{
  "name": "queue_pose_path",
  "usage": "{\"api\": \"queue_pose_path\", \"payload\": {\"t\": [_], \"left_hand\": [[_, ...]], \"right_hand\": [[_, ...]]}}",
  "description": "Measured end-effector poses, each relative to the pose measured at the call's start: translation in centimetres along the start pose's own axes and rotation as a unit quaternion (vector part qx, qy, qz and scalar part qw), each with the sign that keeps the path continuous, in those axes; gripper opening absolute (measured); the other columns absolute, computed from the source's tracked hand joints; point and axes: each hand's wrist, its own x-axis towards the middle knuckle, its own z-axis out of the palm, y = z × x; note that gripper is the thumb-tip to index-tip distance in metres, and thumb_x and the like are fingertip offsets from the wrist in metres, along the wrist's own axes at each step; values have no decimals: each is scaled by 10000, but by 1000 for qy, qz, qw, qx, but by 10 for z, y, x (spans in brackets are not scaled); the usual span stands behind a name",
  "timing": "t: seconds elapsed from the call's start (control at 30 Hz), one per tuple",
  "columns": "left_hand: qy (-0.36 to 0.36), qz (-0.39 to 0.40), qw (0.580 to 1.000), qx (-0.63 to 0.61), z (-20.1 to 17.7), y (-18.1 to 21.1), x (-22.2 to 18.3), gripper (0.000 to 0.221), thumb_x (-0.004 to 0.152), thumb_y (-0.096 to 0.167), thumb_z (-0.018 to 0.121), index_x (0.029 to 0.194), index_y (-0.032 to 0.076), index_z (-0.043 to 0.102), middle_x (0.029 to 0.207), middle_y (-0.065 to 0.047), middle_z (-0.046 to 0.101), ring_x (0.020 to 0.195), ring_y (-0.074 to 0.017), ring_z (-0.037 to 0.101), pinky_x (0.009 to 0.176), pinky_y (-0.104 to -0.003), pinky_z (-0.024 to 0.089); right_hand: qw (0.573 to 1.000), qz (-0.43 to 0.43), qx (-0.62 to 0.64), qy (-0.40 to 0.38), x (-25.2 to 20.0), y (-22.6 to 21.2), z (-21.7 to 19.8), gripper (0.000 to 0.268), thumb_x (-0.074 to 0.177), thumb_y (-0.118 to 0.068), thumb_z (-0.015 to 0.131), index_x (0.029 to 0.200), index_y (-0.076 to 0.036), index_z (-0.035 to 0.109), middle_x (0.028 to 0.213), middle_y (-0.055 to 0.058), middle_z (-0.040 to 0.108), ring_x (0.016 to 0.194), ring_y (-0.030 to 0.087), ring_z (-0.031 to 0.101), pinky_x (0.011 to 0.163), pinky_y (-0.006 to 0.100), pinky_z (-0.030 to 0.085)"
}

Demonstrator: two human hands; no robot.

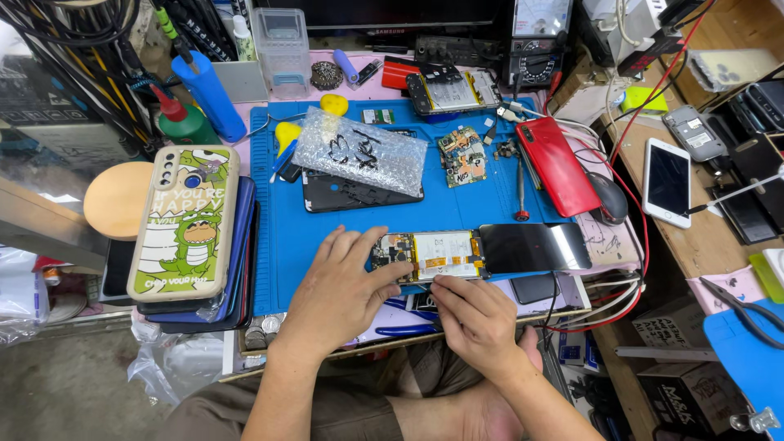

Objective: The person assembles a mobile phone by connecting a internal ribbon cable and placing the screen assembly onto the main body at a repair bench.

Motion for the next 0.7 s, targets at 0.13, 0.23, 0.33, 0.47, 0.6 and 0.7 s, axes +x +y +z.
{"api": "queue_pose_path", "payload": {"t": [0.13, 0.23, 0.33, 0.47, 0.6, 0.7], "left_hand": [[-4, -2, 1000, 0, 0, 0, 0, 376, 824, 295, 718, 1196, 250, 750, 1382, -157, 567, 1247, -352, 489, 1145, -532, 302], [-6, -3, 1000, 0, 0, 0, 0, 375, 819, 286, 720, 1191, 252, 753, 1385, -155, 566, 1247, -349, 490, 1145, -530, 304], [-7, -5, 1000, -4, 0, 0, 1, 372, 818, 284, 724, 1188, 252, 756, 1381, -156, 566, 1241, -350, 491, 1142, -533, 304], [-7, -5, 1000, -5, 1, 0, 1, 368, 813, 285, 725, 1177, 242, 759, 1374, -151, 572, 1242, -348, 493, 1145, -536, 306], [-8, -6, 1000, -4, 1, 0, 2, 361, 819, 297, 722, 1173, 240, 761, 1368, -154, 572, 1242, -351, 493, 1142, -540, 307], [-9, -8, 1000, -6, 0, 0, 2, 357, 826, 308, 719, 1174, 239, 760, 1367, -152, 572, 1240, -352, 494, 1142, -543, 308]], "right_hand": [[1000, -11, 0, -2, -1, 3, 0, 238, 746, 16, 794, 975, -41, 762, 1038, 71, 754, 755, 217, 703, 660, 334, 533], [1000, -17, -2, 1, -2, 4, 1, 245, 742, 14, 795, 977, -48, 762, 1053, 67, 751, 757, 212, 703, 657, 332, 532], [1000, -18, -4, 3, -2, 3, 1, 246, 746, 10, 796, 980, -55, 762, 1052, 61, 748, 764, 214, 705, 660, 334, 531], [1000, -15, -6, 4, -2, 3, 2, 245, 747, 5, 795, 981, -61, 764, 1049, 60, 747, 762, 216, 701, 660, 333, 531], [1000, -13, -9, 4, -2, 4, 2, 243, 744, 3, 795, 977, -61, 766, 1046, 60, 749, 749, 217, 696, 651, 335, 527], [1000, -13, -9, 6, -2, 4, 2, 241, 746, 6, 794, 975, -61, 767, 1043, 59, 748, 744, 216, 694, 645, 335, 525]]}}
